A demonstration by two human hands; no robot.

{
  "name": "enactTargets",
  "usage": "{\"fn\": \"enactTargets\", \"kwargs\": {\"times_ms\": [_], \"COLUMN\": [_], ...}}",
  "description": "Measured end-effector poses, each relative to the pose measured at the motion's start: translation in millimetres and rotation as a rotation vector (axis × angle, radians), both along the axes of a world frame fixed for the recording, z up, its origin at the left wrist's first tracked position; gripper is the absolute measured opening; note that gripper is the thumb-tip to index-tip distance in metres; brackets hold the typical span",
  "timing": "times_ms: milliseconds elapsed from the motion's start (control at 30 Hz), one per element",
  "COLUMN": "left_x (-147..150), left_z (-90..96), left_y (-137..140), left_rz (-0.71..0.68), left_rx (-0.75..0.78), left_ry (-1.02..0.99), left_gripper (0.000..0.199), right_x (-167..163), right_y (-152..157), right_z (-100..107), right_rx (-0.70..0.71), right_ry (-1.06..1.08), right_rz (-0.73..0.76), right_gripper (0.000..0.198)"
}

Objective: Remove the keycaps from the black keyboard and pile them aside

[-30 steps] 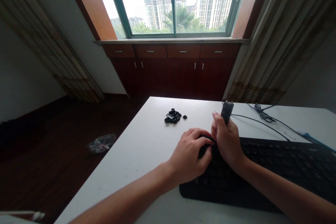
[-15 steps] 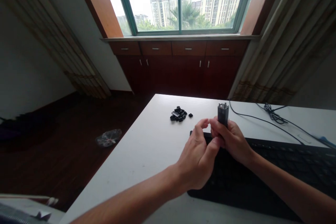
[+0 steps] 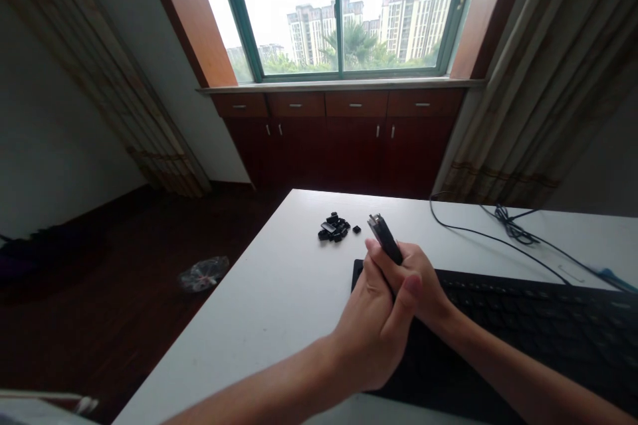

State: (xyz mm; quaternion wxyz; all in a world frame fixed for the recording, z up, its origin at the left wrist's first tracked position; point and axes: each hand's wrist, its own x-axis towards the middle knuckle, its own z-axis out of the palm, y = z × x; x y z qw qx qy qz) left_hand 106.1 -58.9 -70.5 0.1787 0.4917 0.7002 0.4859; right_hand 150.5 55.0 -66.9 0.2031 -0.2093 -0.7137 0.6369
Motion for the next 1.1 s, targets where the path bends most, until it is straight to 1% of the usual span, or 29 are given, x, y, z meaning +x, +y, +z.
{"fn": "enactTargets", "kwargs": {"times_ms": [67, 200, 300, 367, 500, 567, 600, 667, 733, 800, 833, 867, 933, 1000, 1100], "left_x": [3.4, 9.4, 9.7, 7.8, -1.8, -9.9, -14.4, -23.5, -30.7, -35.4, -37.0, -38.6, -42.9, -50.7, -69.3], "left_z": [0.5, -0.6, -2.6, -3.1, -1.2, 0.6, 1.4, 2.5, 2.5, 2.1, 2.0, 2.3, 4.0, 6.5, 8.0], "left_y": [0.2, 0.5, 0.7, 0.8, 1.0, 1.0, 1.0, 1.3, 2.0, 2.7, 2.9, 2.9, 2.5, 2.1, 2.5], "left_rz": [-0.044, -0.099, -0.140, -0.144, -0.101, -0.101, -0.100, -0.100, -0.109, -0.113, -0.121, -0.131, -0.150, -0.131, 0.000], "left_rx": [0.007, -0.002, -0.016, -0.001, 0.001, -0.023, -0.035, -0.055, -0.064, -0.050, -0.040, -0.030, -0.017, -0.021, -0.026], "left_ry": [0.046, 0.124, 0.174, 0.152, 0.057, 0.106, 0.150, 0.247, 0.326, 0.372, 0.383, 0.390, 0.400, 0.428, 0.524], "left_gripper": [0.062, 0.074, 0.075, 0.076, 0.088, 0.092, 0.091, 0.079, 0.054, 0.028, 0.018, 0.013, 0.011, 0.014, 0.015], "right_x": [4.8, 14.3, 15.7, 13.9, 9.2, 8.0, 7.6, 6.9, 6.3, 6.0, 6.1, 6.5, 8.3, 12.1, 19.6], "right_y": [-0.9, -3.0, -4.8, -5.2, -1.9, 1.9, 4.2, 9.3, 14.9, 20.8, 23.9, 27.0, 33.5, 39.8, 46.9], "right_z": [-0.7, -2.3, -2.4, -2.4, -3.0, -1.5, 0.4, 6.4, 14.4, 22.4, 25.8, 28.5, 31.7, 31.5, 25.8], "right_rx": [0.016, 0.008, 0.010, 0.007, -0.078, -0.141, -0.184, -0.288, -0.381, -0.419, -0.423, -0.422, -0.422, -0.445, -0.487], "right_ry": [0.062, 0.134, 0.207, 0.248, 0.302, 0.367, 0.402, 0.448, 0.463, 0.449, 0.434, 0.419, 0.400, 0.389, 0.335], "right_rz": [-0.033, -0.107, -0.109, -0.099, -0.113, -0.130, -0.136, -0.147, -0.155, -0.162, -0.163, -0.158, -0.133, -0.087, -0.002], "right_gripper": [0.052, 0.051, 0.048, 0.048, 0.050, 0.052, 0.052, 0.053, 0.054, 0.054, 0.054, 0.054, 0.050, 0.045, 0.042]}}
